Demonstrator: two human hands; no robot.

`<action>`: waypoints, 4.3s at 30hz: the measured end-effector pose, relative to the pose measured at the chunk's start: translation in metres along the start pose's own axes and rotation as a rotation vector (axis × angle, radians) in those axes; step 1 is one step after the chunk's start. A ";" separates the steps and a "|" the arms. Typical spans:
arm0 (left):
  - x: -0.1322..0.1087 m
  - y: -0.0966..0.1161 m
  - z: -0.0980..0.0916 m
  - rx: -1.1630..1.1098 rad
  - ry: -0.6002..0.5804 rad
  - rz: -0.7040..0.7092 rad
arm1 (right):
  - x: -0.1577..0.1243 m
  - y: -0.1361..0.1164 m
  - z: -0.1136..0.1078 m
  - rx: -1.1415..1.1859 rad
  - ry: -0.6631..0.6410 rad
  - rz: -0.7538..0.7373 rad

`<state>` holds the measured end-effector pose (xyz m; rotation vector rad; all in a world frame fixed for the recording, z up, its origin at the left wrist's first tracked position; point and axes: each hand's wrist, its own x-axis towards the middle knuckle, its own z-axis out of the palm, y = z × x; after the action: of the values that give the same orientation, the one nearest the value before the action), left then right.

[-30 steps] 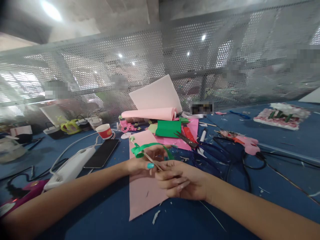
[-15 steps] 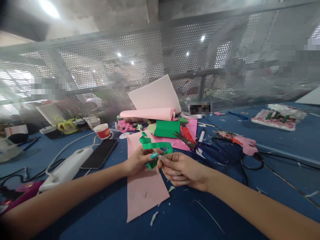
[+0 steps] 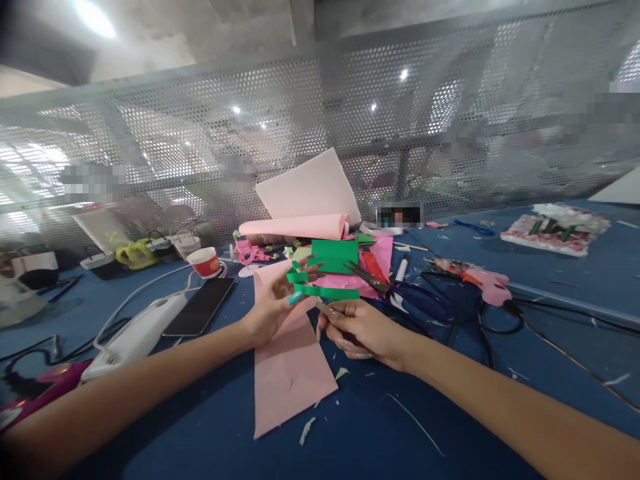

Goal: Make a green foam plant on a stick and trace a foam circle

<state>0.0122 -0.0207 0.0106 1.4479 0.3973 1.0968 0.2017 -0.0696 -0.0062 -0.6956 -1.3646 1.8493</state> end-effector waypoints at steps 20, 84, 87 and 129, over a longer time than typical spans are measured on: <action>0.000 0.000 0.016 -0.089 0.192 -0.102 | 0.003 0.002 0.007 -0.068 0.083 -0.025; 0.007 -0.005 -0.016 -0.412 -0.094 -0.639 | 0.003 -0.001 0.001 -0.021 0.098 -0.011; 0.010 -0.005 -0.022 -0.420 -0.120 -0.725 | 0.003 -0.002 0.002 -0.023 0.101 -0.006; 0.002 -0.011 -0.011 0.265 -0.018 0.012 | -0.009 -0.024 0.002 0.043 -0.108 -0.136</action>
<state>0.0086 -0.0105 -0.0008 1.6932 0.5372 1.0690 0.2108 -0.0737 0.0174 -0.4742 -1.4005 1.8241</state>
